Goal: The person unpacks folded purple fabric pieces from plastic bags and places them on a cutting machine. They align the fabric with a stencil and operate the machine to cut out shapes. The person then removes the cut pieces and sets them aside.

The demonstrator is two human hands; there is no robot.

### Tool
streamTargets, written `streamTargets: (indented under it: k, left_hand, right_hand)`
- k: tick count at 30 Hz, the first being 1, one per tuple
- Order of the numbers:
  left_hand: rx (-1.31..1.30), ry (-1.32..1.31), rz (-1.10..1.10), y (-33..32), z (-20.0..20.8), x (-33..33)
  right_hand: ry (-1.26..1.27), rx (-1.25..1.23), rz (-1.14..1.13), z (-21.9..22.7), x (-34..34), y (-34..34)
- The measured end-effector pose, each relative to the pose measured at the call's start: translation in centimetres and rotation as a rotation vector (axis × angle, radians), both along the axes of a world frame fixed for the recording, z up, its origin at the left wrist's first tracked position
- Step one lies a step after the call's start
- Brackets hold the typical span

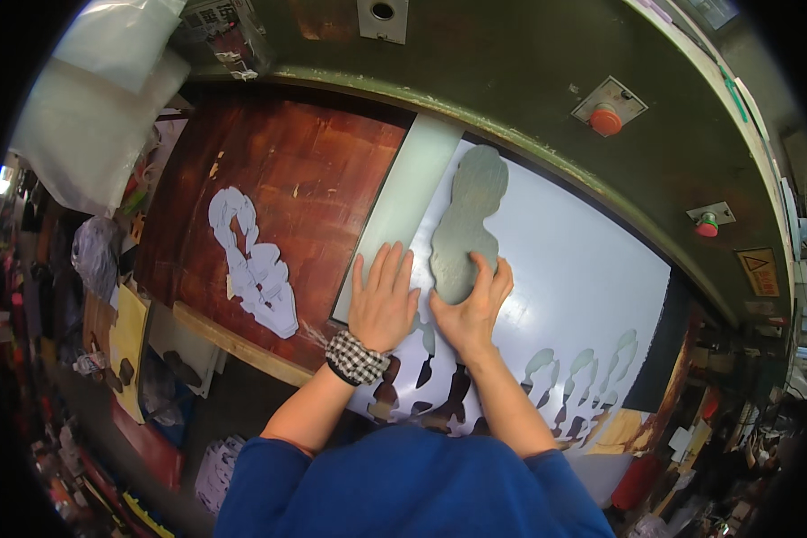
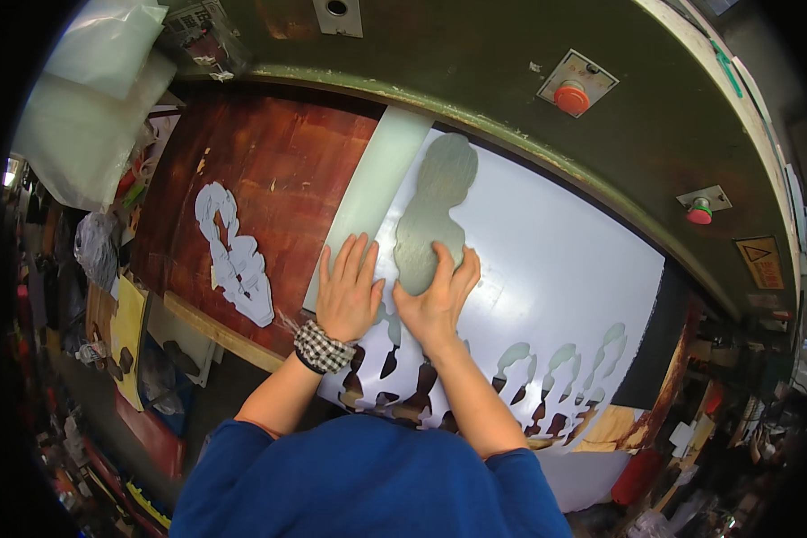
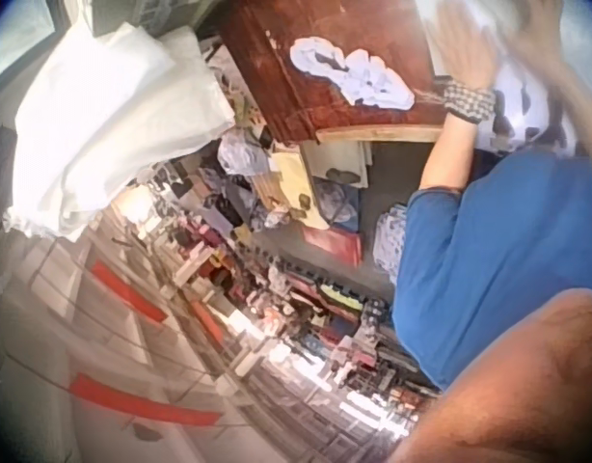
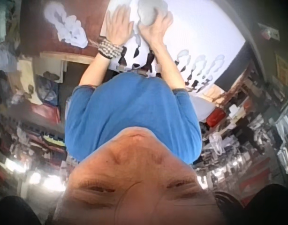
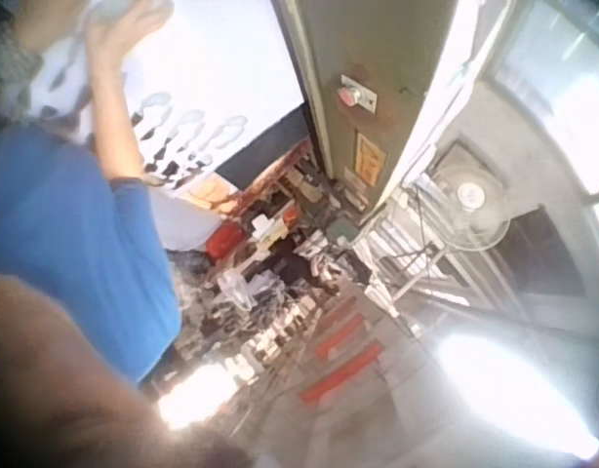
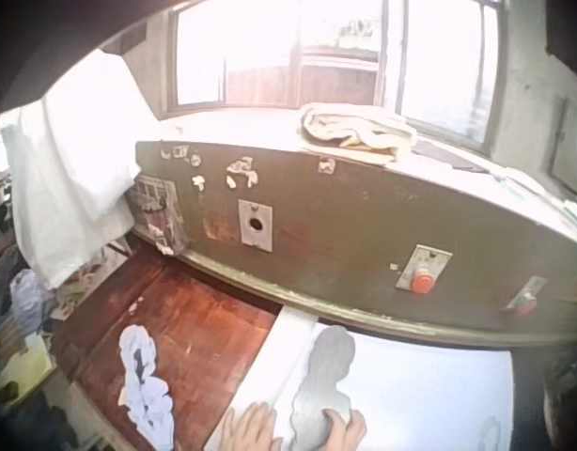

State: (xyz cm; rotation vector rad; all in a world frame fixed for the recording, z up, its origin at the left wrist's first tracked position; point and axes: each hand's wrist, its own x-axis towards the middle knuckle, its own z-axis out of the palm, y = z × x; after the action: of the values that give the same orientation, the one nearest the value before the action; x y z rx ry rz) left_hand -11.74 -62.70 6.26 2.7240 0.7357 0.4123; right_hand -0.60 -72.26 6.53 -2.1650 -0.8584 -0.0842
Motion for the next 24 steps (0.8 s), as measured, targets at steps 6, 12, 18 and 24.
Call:
streamTargets:
  k: [6, 12, 18, 24]
  left_hand:
    - [0.082, -0.077, -0.073, 0.4, -0.1, -0.5]
    - [-0.021, -0.523, 0.080, -1.4, -1.0, -8.3]
    - [-0.047, -0.237, 0.088, -6.0, -3.4, -14.9]
    - [0.071, -0.302, 0.103, -6.8, -4.2, -15.5]
  right_hand:
    - [0.277, 0.177, 0.022, 0.5, 4.1, -6.1]
    - [-0.063, 0.465, -0.583, 5.8, 13.4, -19.3]
    - [-0.506, 0.360, -0.759, 7.7, 11.1, -26.1]
    - [-0.445, 0.381, -0.757, 3.9, 3.0, -31.0]
